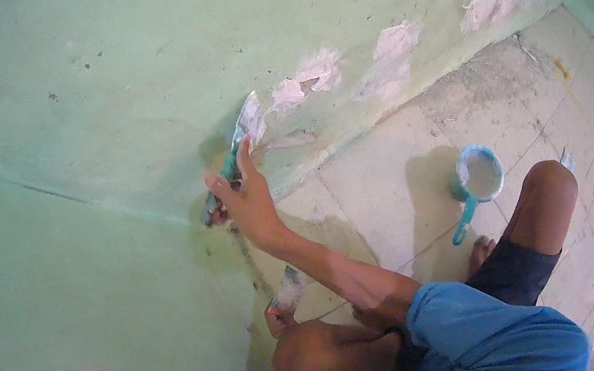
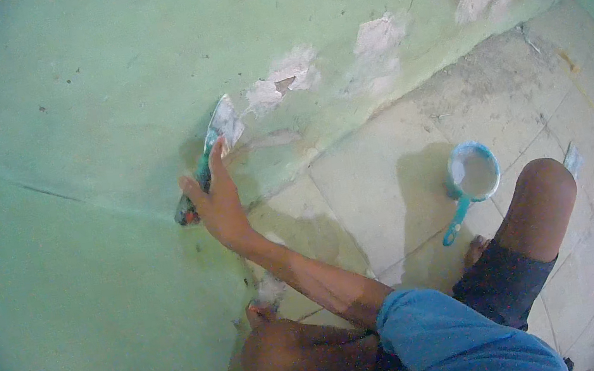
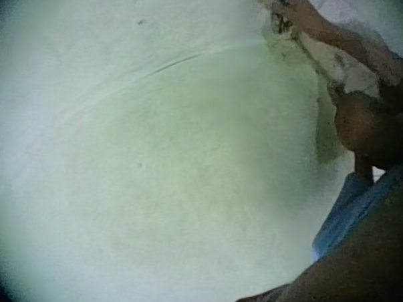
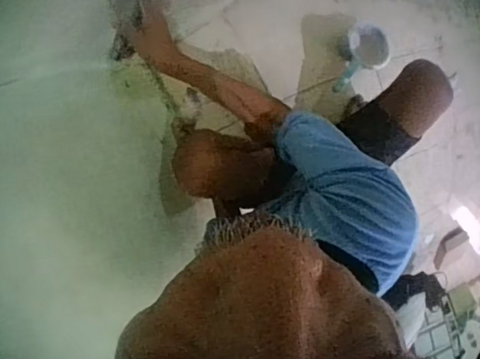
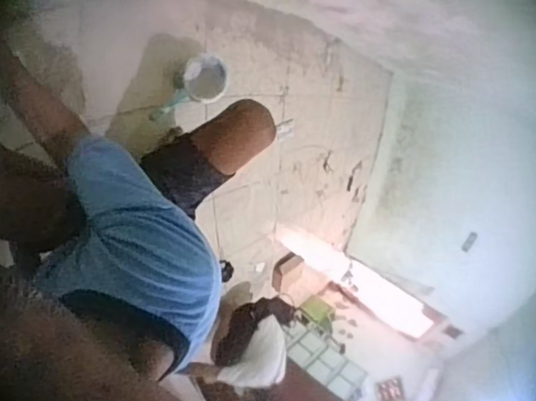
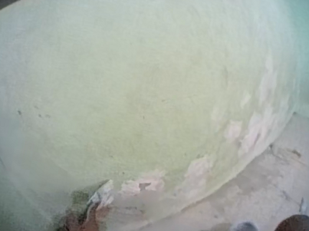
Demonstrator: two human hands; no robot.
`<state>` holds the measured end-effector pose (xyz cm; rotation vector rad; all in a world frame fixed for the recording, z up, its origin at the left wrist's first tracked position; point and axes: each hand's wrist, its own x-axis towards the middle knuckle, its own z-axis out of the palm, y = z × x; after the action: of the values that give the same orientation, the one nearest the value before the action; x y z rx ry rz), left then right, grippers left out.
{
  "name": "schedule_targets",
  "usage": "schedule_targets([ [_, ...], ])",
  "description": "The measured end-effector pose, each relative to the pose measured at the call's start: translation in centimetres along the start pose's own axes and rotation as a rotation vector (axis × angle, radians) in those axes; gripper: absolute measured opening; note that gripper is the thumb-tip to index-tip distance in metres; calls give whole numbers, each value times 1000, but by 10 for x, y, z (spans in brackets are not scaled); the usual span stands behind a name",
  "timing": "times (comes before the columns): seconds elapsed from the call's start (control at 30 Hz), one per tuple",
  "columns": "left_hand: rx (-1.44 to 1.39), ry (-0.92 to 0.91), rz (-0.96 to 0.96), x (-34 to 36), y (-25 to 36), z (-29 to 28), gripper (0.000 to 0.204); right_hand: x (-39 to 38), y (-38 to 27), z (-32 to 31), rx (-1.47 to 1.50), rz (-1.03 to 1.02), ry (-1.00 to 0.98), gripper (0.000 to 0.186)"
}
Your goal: The person applies plaster from a bucket onto a wall using putty knives, scraping and smoothing the material over damaged sections.
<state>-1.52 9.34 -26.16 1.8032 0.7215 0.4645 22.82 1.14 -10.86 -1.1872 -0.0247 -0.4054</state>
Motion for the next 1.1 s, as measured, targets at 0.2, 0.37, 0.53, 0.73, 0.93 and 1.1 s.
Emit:
schedule_targets([
  [0.2, -37, 7, 36, 4, 4, -3, 20, 18, -59, -24, 228, 353, -168, 81],
  [0.37, -292, -5, 147, 39, -3, 16, 20, -25, -44, -41, -330, -252, -496, 62],
  [0.53, -331, -324, -13, 87, 88, 71, 15, 100, -170, -157, -1002, 112, -1046, 42],
  [0.73, -202, -774, -24, 87, 202, 135, 16, 119, -260, -320, -1474, 437, -726, 29],
  [0.93, 93, -1235, 195, 23, 199, 228, 19, 46, -210, -491, -1707, 83, -703, 29],
  [1.1, -180, -1605, -445, -43, 132, 275, 27, 57, -198, -501, -1712, 93, -887, 18],
])
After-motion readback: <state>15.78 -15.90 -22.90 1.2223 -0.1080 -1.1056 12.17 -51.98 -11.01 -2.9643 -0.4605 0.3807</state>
